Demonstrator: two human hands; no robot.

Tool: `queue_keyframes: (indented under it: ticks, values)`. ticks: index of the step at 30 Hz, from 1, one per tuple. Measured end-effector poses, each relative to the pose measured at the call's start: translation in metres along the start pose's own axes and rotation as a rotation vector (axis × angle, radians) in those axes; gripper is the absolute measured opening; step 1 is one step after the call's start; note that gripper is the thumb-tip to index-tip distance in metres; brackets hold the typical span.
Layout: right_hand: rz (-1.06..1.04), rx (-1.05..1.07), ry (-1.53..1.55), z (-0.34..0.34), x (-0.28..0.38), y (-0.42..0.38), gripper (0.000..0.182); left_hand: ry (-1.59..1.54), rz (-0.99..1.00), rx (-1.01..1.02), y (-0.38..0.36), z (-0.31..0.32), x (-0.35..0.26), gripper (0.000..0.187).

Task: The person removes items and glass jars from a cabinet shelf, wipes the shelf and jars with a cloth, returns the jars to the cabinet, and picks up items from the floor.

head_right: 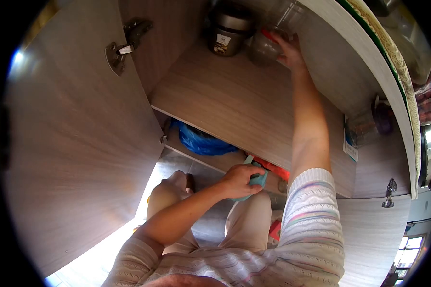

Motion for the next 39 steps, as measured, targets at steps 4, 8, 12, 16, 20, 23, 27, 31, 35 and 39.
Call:
queue_keyframes:
  ticks: [4, 8, 12, 16, 20, 23, 27, 31, 35, 39]
  values:
    - [-0.043, -0.021, 0.050, -0.009, -0.014, 0.010, 0.120, 0.046, -0.006, 0.005, 0.002, 0.002, 0.000, 0.047]
    - [-0.277, 0.021, -0.177, -0.024, -0.028, 0.020, 0.097, 0.016, 0.018, -0.021, 0.002, -0.003, -0.006, 0.047]
    - [-0.118, -0.283, -0.157, -0.006, 0.013, -0.063, 0.078, 0.047, -0.024, 0.024, 0.014, -0.003, -0.012, 0.043]
    - [-0.081, -0.250, -0.138, -0.046, 0.002, -0.064, 0.079, 0.134, 0.066, 0.001, 0.008, 0.010, -0.037, 0.041]
    - [0.003, -0.126, -0.116, -0.059, -0.039, -0.031, 0.087, 0.080, -0.003, 0.074, -0.015, 0.039, -0.026, 0.042]
    - [0.152, -0.092, -0.097, -0.054, -0.065, -0.021, 0.102, 0.075, -0.005, 0.044, -0.018, 0.027, -0.021, 0.042]
    - [0.138, -0.065, -0.011, -0.035, -0.089, 0.003, 0.070, 0.057, -0.017, 0.054, -0.009, 0.019, -0.018, 0.042]
    - [0.105, -0.091, 0.016, -0.021, -0.092, 0.020, 0.051, 0.042, -0.013, 0.041, -0.004, 0.021, -0.015, 0.042]
    - [0.089, -0.108, 0.065, -0.018, -0.096, 0.029, 0.042, 0.036, -0.035, 0.049, -0.003, 0.016, -0.012, 0.042]
    - [0.022, 0.187, 0.254, -0.031, -0.108, 0.027, 0.042, 0.079, -0.078, 0.097, -0.001, 0.014, -0.014, 0.042]
Point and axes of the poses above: each hand's wrist, its own y-axis towards the middle knuckle, its own z-axis out of the palm, x = y × z, the point moved 8 cm from there along y, towards the middle knuckle, and after that the axes turned 5 degrees about y, right-handed, at the moved point
